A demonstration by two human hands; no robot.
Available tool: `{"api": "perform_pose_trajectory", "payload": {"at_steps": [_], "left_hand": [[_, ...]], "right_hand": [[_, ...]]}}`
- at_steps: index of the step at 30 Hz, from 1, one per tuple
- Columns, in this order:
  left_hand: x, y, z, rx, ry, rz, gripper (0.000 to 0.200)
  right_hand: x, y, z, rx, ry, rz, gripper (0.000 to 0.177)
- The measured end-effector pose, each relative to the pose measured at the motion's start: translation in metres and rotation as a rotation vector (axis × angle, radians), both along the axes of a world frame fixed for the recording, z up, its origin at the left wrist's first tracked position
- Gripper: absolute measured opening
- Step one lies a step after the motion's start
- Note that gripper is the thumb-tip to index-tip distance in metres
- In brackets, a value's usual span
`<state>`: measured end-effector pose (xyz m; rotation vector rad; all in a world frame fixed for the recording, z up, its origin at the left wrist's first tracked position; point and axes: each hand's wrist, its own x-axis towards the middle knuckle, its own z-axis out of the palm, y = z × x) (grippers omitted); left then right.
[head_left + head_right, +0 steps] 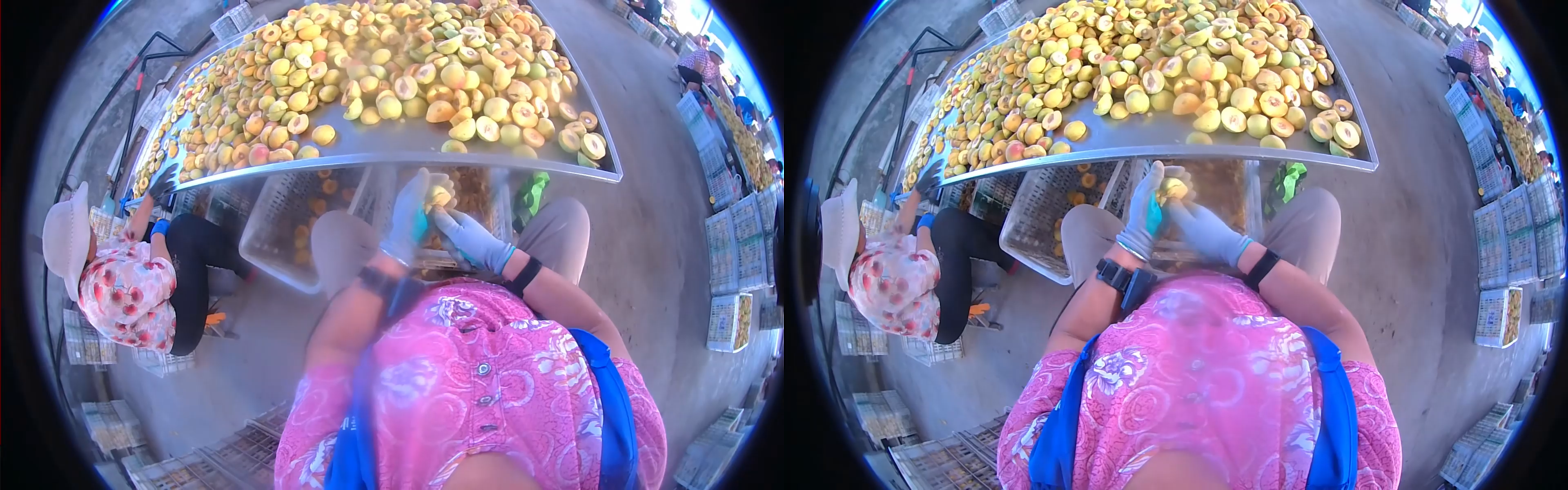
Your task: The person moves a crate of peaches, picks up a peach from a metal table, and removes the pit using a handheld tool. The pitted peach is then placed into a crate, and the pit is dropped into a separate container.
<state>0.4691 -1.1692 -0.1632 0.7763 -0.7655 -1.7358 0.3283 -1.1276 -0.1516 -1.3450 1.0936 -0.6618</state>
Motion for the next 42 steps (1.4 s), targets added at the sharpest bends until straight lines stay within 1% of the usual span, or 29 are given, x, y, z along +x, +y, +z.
{"api": "perform_pose_trajectory", "payload": {"at_steps": [1, 2, 4, 5, 6, 7, 8, 10, 11, 12, 13, 14, 15, 16, 18, 20, 21, 23, 24, 26, 27, 29, 32, 33, 35, 38, 39, 40, 42], "left_hand": [[-0.001, 0.001, 0.000, 0.048, 0.017, 0.045, 0.051], [-0.002, 0.002, 0.002, 0.098, 0.034, 0.091, 0.051], [0.001, 0.006, 0.006, 0.110, 0.019, 0.083, 0.048], [0.002, 0.007, 0.008, 0.121, 0.001, 0.068, 0.046], [0.004, 0.006, 0.007, 0.121, 0.001, 0.067, 0.046], [0.005, 0.003, 0.005, 0.010, -0.178, 0.066, 0.047], [0.006, 0.001, 0.005, -0.100, -0.355, 0.067, 0.048], [0.005, 0.000, 0.004, -0.111, -0.362, 0.090, 0.049], [0.004, 0.001, 0.008, -0.122, -0.371, 0.112, 0.050], [0.005, 0.001, 0.012, -0.122, -0.370, 0.113, 0.050], [0.007, 0.003, 0.016, -0.060, -0.280, 0.059, 0.050], [0.007, 0.005, 0.019, 0.004, -0.189, 0.005, 0.050], [0.007, 0.006, 0.018, 0.005, -0.187, 0.004, 0.050], [0.007, 0.007, 0.017, -0.001, -0.226, 0.014, 0.051], [0.008, 0.006, 0.010, -0.008, -0.263, 0.026, 0.051], [0.009, 0.006, 0.003, -0.209, -0.493, 0.062, 0.056], [0.009, 0.006, 0.005, -0.210, -0.491, 0.064, 0.056], [0.011, 0.008, 0.010, -0.004, -0.302, -0.010, 0.055], [0.013, 0.008, 0.007, -0.003, -0.300, -0.007, 0.055], [0.014, 0.008, 0.002, 0.071, -0.019, -0.048, 0.051], [0.014, 0.009, 0.002, 0.069, -0.018, -0.048, 0.051], [0.013, 0.014, 0.002, 0.239, 0.112, -0.023, 0.051], [0.010, 0.018, 0.006, 0.189, 0.055, 0.018, 0.055], [0.012, 0.016, 0.004, 0.187, 0.055, 0.032, 0.055], [0.014, 0.015, 0.000, -0.090, -0.354, 0.044, 0.054], [0.015, 0.016, 0.006, -0.093, -0.366, 0.052, 0.053], [0.017, 0.017, 0.010, -0.019, -0.256, 0.019, 0.053], [0.018, 0.019, 0.012, -0.014, -0.255, 0.019, 0.053], [0.016, 0.020, 0.013, 0.260, 0.117, 0.031, 0.055]], "right_hand": [[0.000, 0.003, 0.015, 0.173, -0.067, 0.026, 0.051], [-0.001, 0.002, 0.016, 0.172, -0.066, 0.027, 0.051], [-0.004, 0.000, 0.017, 0.431, -0.207, 0.102, 0.050], [-0.008, -0.002, 0.014, 0.433, -0.208, 0.102, 0.050], [-0.012, -0.004, 0.009, 0.549, -0.304, 0.164, 0.048], [-0.014, -0.006, 0.006, 0.663, -0.400, 0.226, 0.045], [-0.011, -0.005, 0.010, 0.661, -0.398, 0.227, 0.045], [-0.003, 0.003, 0.018, 0.596, -0.311, 0.123, 0.033], [-0.003, 0.005, 0.021, 0.597, -0.310, 0.125, 0.033], [-0.002, 0.006, 0.022, 0.654, -0.350, 0.094, 0.032], [-0.002, 0.007, 0.022, 0.711, -0.392, 0.061, 0.031], [-0.003, 0.008, 0.021, 0.714, -0.391, 0.059, 0.031], [-0.005, 0.009, 0.021, 0.737, -0.441, 0.094, 0.031], [-0.005, 0.009, 0.021, 0.758, -0.491, 0.131, 0.031], [-0.005, 0.008, 0.017, 0.767, -0.472, 0.141, 0.031], [-0.005, 0.009, 0.012, 0.781, -0.450, 0.152, 0.031], [-0.006, 0.009, 0.008, 0.797, -0.493, 0.168, 0.031], [-0.007, 0.009, 0.005, 0.818, -0.534, 0.186, 0.031], [-0.007, 0.008, 0.005, 0.839, -0.562, 0.193, 0.031], [-0.007, 0.008, 0.003, 0.858, -0.590, 0.200, 0.031], [-0.007, 0.007, 0.001, 0.875, -0.600, 0.207, 0.032], [-0.008, 0.007, 0.002, 0.891, -0.607, 0.212, 0.032], [-0.007, 0.009, 0.014, 0.858, -0.570, 0.248, 0.030], [-0.005, 0.008, 0.019, 0.831, -0.493, 0.217, 0.033], [-0.004, 0.008, 0.019, 0.808, -0.412, 0.196, 0.035], [-0.006, 0.004, 0.009, 0.874, -0.494, 0.229, 0.036], [-0.006, 0.003, 0.006, 0.898, -0.518, 0.237, 0.036], [-0.006, 0.003, 0.004, 0.923, -0.544, 0.240, 0.037], [-0.002, 0.003, 0.005, 0.905, -0.526, 0.243, 0.038]]}}
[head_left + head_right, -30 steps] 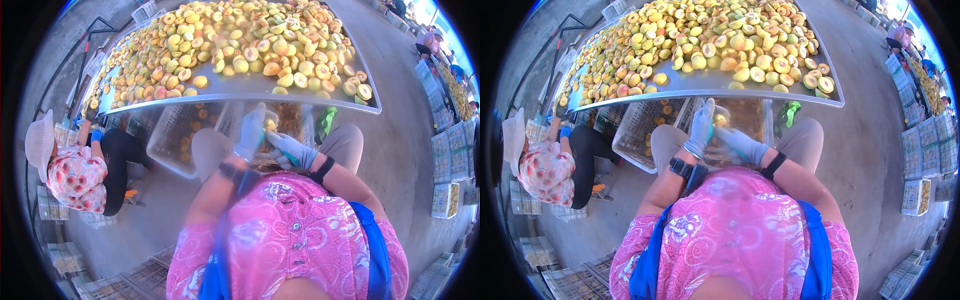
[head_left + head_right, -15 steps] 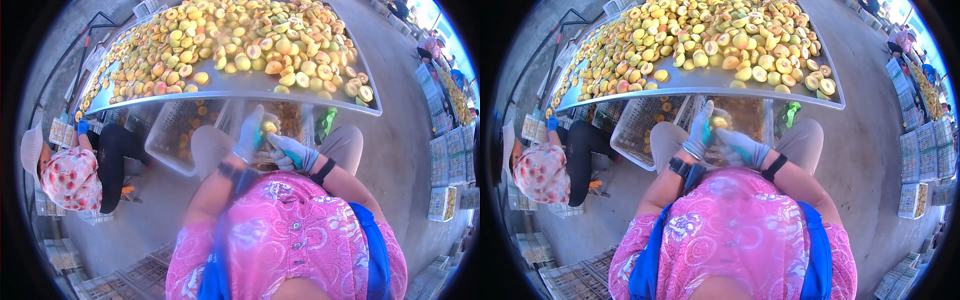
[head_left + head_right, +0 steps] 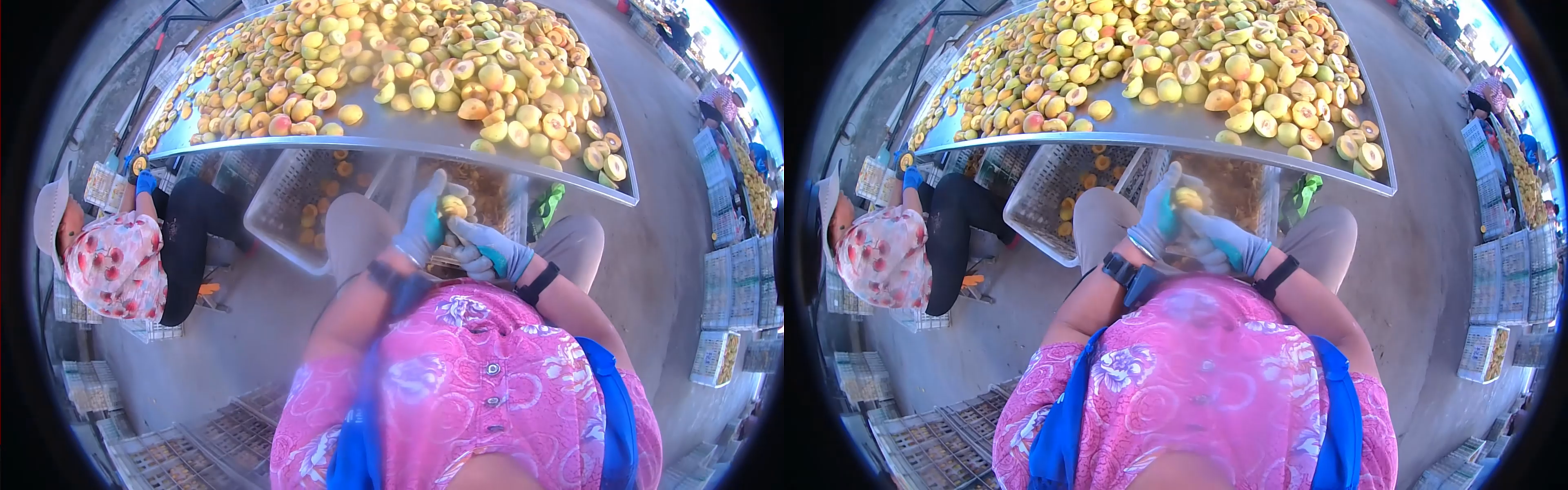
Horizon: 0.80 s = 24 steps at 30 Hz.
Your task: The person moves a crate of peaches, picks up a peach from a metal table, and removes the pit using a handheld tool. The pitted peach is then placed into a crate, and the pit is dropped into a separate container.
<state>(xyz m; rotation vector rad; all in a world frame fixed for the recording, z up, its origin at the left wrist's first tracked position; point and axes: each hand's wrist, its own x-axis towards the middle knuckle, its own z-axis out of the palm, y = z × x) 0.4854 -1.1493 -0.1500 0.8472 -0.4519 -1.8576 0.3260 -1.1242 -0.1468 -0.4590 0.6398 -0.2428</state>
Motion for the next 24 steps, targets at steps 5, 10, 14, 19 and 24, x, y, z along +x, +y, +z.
{"api": "perform_pose_trajectory", "payload": {"at_steps": [5, 10, 14, 19, 24], "left_hand": [[0.009, 0.000, -0.010, -0.033, -0.007, -0.009, 0.051], [0.022, -0.013, -0.029, 0.009, 0.153, 0.063, 0.049], [0.036, -0.020, -0.038, 0.008, 0.302, 0.253, 0.045], [0.092, -0.049, -0.030, -0.126, 0.577, 0.351, 0.038], [0.140, -0.069, -0.013, -0.440, -0.445, 0.808, 0.029]], "right_hand": [[0.008, -0.003, -0.001, 0.002, -0.013, 0.019, 0.038], [0.021, -0.013, -0.012, -0.115, -0.055, 0.039, 0.034], [0.043, -0.010, -0.017, -1.190, 0.259, 0.058, 0.040], [0.054, -0.020, -0.029, -0.910, 0.411, -0.287, 0.037], [0.033, -0.038, -0.044, -1.556, 0.882, -0.215, 0.028]]}}
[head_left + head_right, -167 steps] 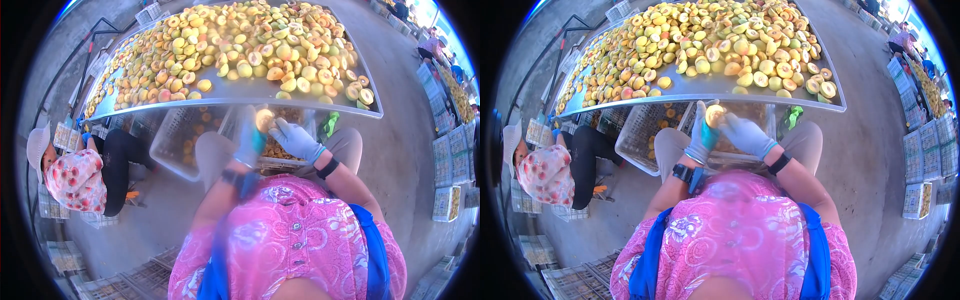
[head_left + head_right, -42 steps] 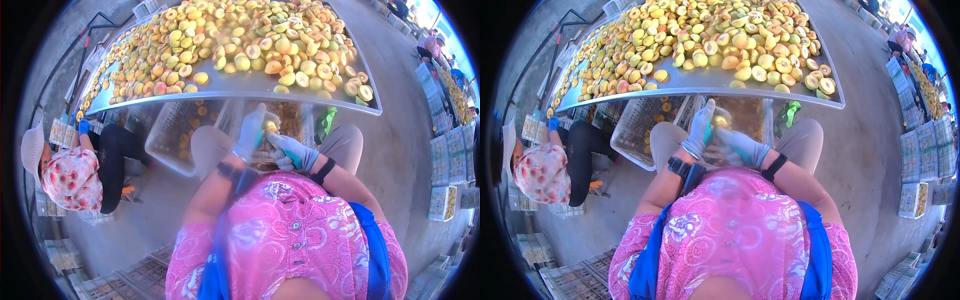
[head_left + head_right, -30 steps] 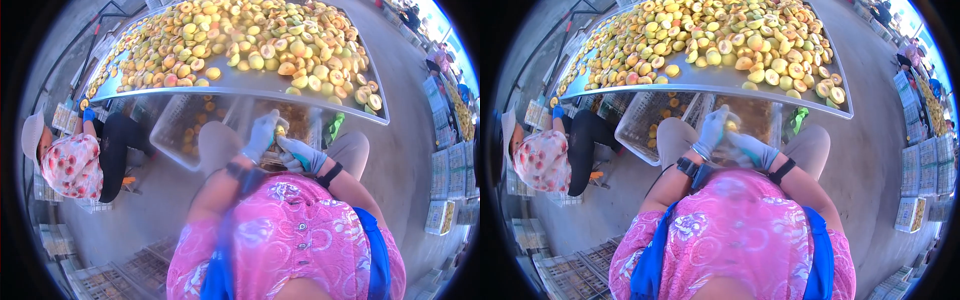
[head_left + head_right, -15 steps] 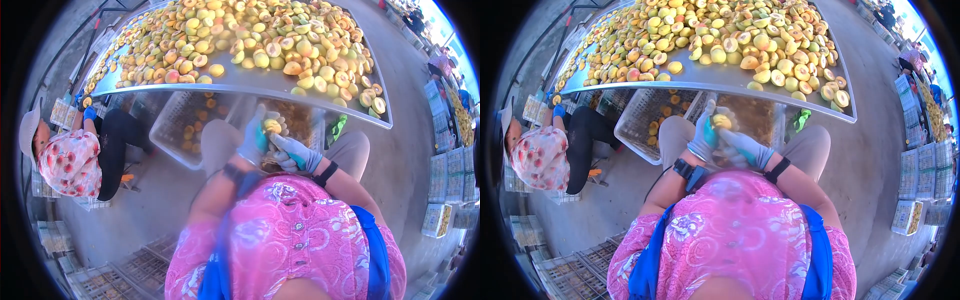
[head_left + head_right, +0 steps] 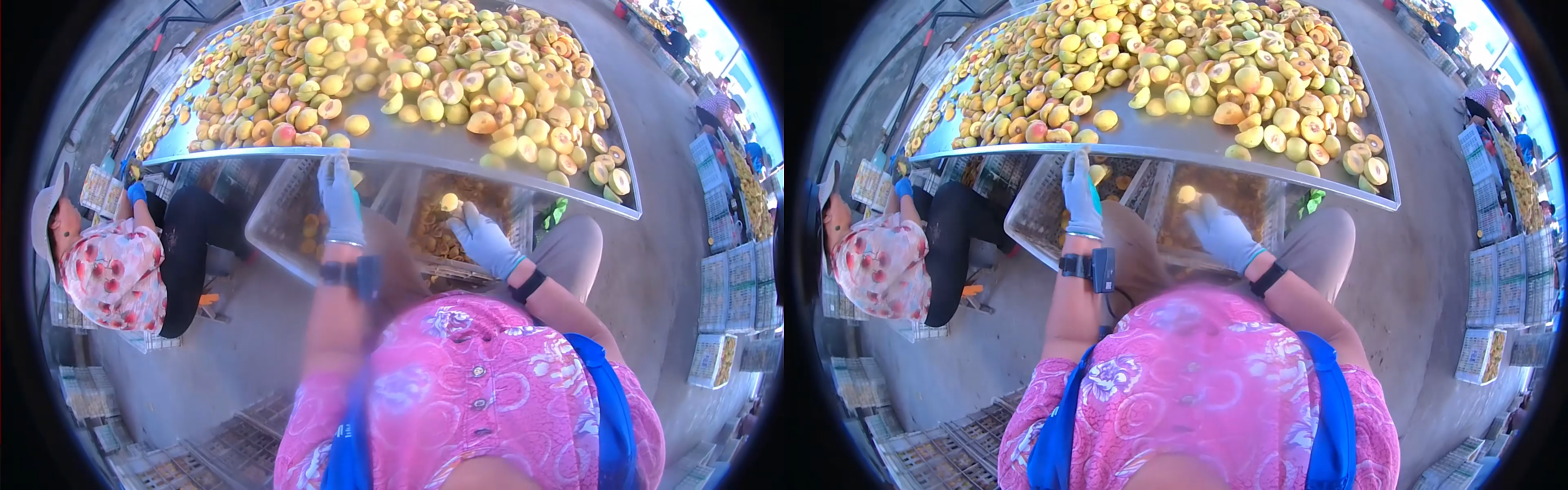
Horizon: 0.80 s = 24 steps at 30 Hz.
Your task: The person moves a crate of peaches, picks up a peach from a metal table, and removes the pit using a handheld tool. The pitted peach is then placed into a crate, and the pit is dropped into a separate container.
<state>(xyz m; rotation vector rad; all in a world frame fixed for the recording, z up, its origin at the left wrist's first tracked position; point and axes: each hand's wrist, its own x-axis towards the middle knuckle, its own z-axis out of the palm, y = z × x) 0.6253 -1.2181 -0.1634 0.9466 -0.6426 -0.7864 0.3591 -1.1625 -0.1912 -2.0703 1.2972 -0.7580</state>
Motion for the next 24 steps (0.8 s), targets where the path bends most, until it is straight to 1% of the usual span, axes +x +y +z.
{"api": "perform_pose_trajectory", "payload": {"at_steps": [1, 2, 4, 5, 6, 7, 8, 10, 11, 13, 14, 16, 17, 19, 20, 22, 23, 24], "left_hand": [[-0.003, 0.002, 0.002, 0.069, -0.062, -0.040, 0.028], [-0.009, 0.006, 0.003, 0.140, -0.124, -0.079, 0.027], [-0.026, 0.008, -0.030, -0.037, -0.555, -0.237, 0.026], [-0.046, 0.024, -0.017, 0.017, -0.556, -0.422, 0.027], [-0.062, 0.023, -0.041, 0.136, -0.352, -0.583, 0.029], [-0.081, 0.033, -0.037, 0.078, -0.361, -0.626, 0.029], [-0.091, 0.042, -0.028, 0.201, -0.175, -0.808, 0.029], [-0.109, 0.052, -0.022, 0.273, -0.192, -0.737, 0.027], [-0.114, 0.051, -0.024, 0.261, -0.191, -0.751, 0.027], [-0.118, 0.047, -0.035, 0.317, -0.246, -0.761, 0.026], [-0.121, 0.044, -0.042, 0.308, -0.244, -0.764, 0.026], [-0.125, 0.039, -0.052, 0.277, -0.267, -0.723, 0.028], [-0.126, 0.038, -0.050, 0.272, -0.275, -0.721, 0.028], [-0.128, 0.031, -0.046, 0.197, -0.715, -0.471, 0.033], [-0.129, 0.030, -0.033, 0.199, -0.723, -0.476, 0.033], [-0.132, 0.027, 0.022, 0.034, -1.136, -0.123, 0.038], [-0.136, 0.024, 0.038, 0.031, -1.172, -0.131, 0.041], [-0.142, 0.015, 0.041, 0.034, -1.180, -0.133, 0.041]], "right_hand": [[-0.002, -0.002, -0.001, -0.063, 0.093, -0.012, 0.026], [-0.003, -0.003, 0.002, -0.061, 0.093, -0.017, 0.026], [-0.005, -0.003, 0.012, -0.151, 0.191, -0.031, 0.027], [-0.005, -0.002, 0.018, -0.155, 0.194, -0.034, 0.027], [-0.004, -0.001, 0.026, -0.162, 0.220, -0.024, 0.027], [-0.004, 0.000, 0.031, -0.169, 0.247, -0.018, 0.027], [-0.007, 0.001, 0.032, -0.176, 0.254, -0.030, 0.027], [-0.016, 0.001, 0.032, -0.307, 0.372, 0.012, 0.025], [-0.021, 0.003, 0.032, -0.313, 0.380, -0.003, 0.025], [-0.033, 0.004, 0.035, -0.364, 0.460, -0.008, 0.008], [-0.039, 0.004, 0.037, -0.370, 0.465, -0.012, 0.008], [-0.050, 0.000, 0.041, -0.165, 0.612, -0.118, 0.023], [-0.056, 0.003, 0.047, -0.172, 0.606, -0.121, 0.023], [-0.070, 0.010, 0.059, -0.240, 0.444, -0.118, 0.025], [-0.076, 0.010, 0.056, -0.238, 0.437, -0.124, 0.025], [-0.089, 0.002, 0.052, -0.108, 0.228, -0.223, 0.029], [-0.095, -0.004, 0.049, -0.107, 0.223, -0.224, 0.029], [-0.100, -0.010, 0.044, -0.171, 0.105, -0.240, 0.026]]}}
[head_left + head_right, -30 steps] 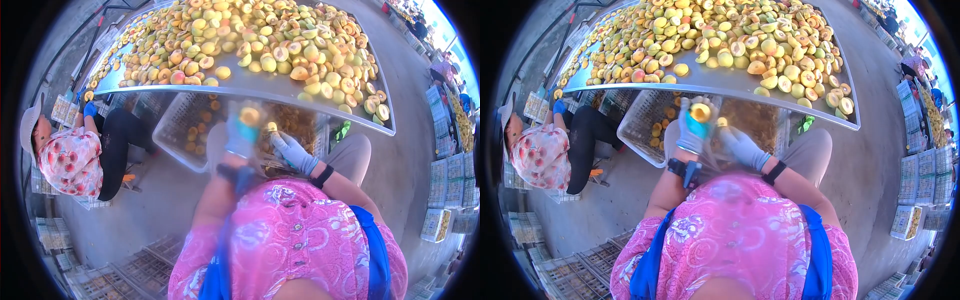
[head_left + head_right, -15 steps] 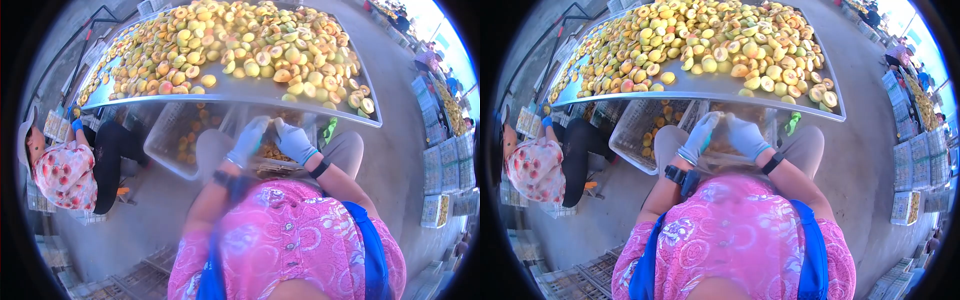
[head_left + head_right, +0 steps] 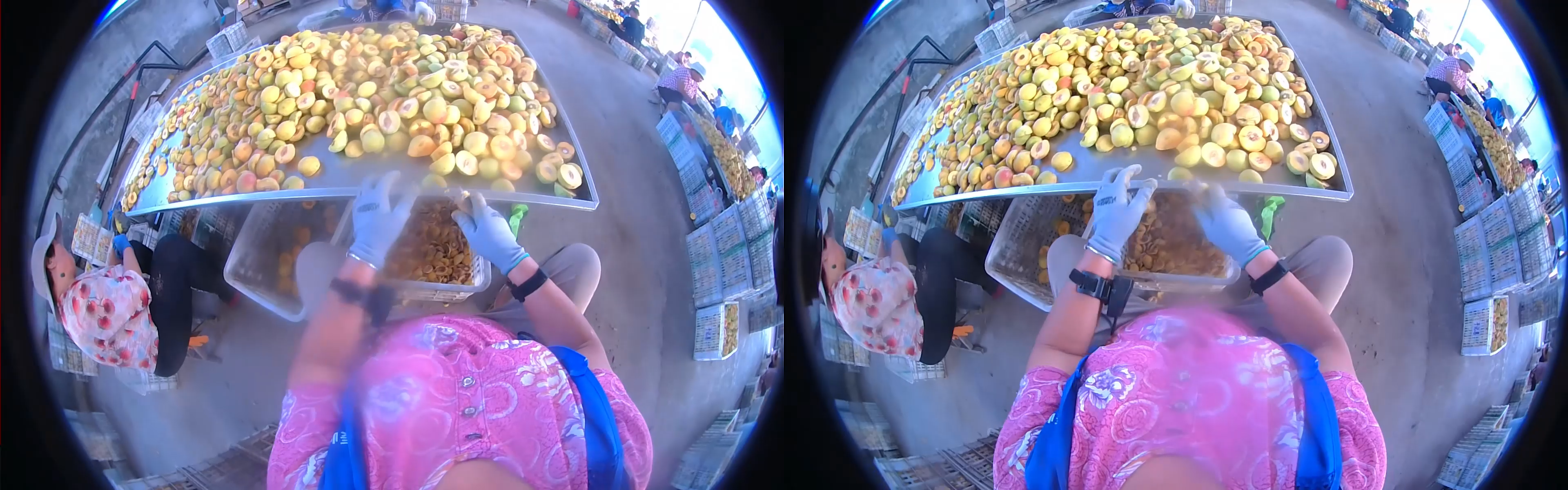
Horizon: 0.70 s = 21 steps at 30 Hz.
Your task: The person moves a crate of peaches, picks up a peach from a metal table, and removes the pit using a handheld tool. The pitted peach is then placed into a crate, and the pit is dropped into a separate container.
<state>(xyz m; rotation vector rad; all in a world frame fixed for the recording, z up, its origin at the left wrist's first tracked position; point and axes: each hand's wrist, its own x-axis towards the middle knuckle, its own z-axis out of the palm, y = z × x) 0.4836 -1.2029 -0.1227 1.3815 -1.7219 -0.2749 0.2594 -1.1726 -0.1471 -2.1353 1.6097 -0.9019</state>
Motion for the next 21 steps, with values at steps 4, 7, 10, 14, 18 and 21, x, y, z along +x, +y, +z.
{"api": "perform_pose_trajectory", "payload": {"at_steps": [4, 7, 10, 14, 18, 21], "left_hand": [[-0.027, -0.041, 0.009, 0.100, -0.303, -0.079, 0.051], [-0.056, -0.073, 0.010, 0.424, -0.422, -0.130, 0.069], [-0.079, -0.100, 0.006, 0.651, -0.384, -0.128, 0.082], [-0.090, -0.110, 0.013, 0.760, -0.618, -0.183, 0.082], [-0.058, -0.113, -0.010, 0.590, -0.308, -0.260, 0.081], [-0.043, -0.110, -0.010, 0.697, 0.145, -0.316, 0.076]], "right_hand": [[-0.021, -0.014, 0.001, -0.282, -0.067, 0.043, 0.030], [-0.026, -0.009, 0.015, -0.048, -0.368, -0.129, 0.032], [-0.040, -0.019, -0.020, -0.219, -0.388, -0.168, 0.026], [-0.049, -0.020, -0.013, 0.179, -0.655, -0.186, 0.029], [-0.042, -0.019, 0.000, 0.378, -0.876, -0.067, 0.029], [-0.031, -0.020, -0.005, 0.385, -0.923, 0.017, 0.029]]}}
